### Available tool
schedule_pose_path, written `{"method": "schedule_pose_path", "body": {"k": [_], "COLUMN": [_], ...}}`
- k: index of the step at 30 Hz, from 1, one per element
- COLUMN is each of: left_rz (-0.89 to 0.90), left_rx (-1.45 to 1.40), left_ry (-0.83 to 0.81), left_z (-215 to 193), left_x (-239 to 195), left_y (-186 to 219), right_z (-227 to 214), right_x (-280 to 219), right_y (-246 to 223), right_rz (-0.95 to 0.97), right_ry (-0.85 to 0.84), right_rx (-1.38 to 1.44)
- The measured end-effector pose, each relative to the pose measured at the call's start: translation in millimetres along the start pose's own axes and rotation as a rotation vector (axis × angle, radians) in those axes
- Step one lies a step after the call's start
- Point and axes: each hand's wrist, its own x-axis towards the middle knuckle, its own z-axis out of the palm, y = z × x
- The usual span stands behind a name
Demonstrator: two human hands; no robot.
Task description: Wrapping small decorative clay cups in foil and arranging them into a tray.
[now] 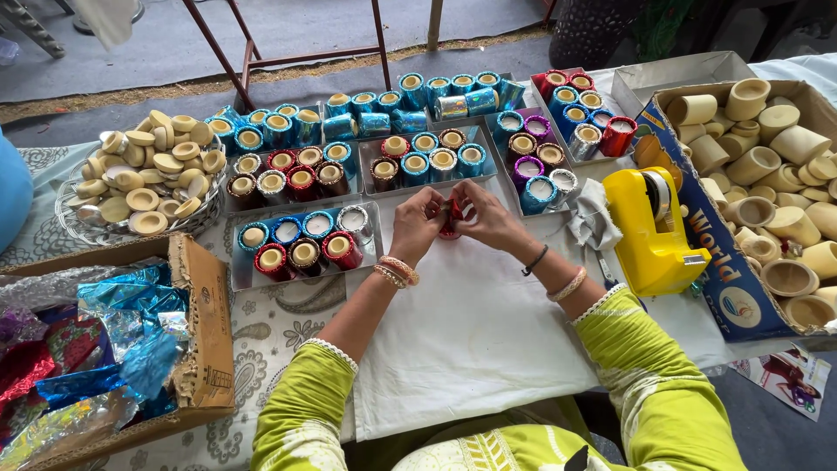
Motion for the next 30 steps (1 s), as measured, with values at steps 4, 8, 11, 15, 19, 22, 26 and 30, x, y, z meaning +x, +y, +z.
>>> {"method": "schedule_pose_path", "body": {"k": [4, 8, 11, 15, 19, 22, 26, 30], "left_rz": [-0.033, 0.025, -0.019, -0.074, -0.074, -0.095, -0.100, -0.121], "left_rx": [-0.001, 0.047, 0.059, 0.053, 0.051, 0.006, 0.061, 0.058], "left_ry": [-0.036, -0.161, -0.186, -0.109, -0.076, -0.083, -0.107, -0.123], "left_z": [-3, -12, -11, -2, 1, 0, -1, -3], "left_x": [1, 4, 4, 1, 1, 2, 3, 4], "left_y": [3, 10, 12, 4, 1, 0, -2, 2], "right_z": [6, 8, 10, 10, -8, -27, -48, -51], "right_x": [-2, -1, -1, -1, 1, 2, 0, -3], "right_y": [-11, -6, 3, 14, 17, 18, -12, -46], "right_rz": [0.065, 0.087, 0.128, 0.108, 0.100, 0.095, -0.146, -0.210], "right_ry": [0.082, 0.140, 0.153, 0.140, 0.040, -0.039, -0.009, -0.231], "right_rx": [-0.031, 0.034, 0.058, 0.090, 0.203, 0.502, 0.082, -0.180]}}
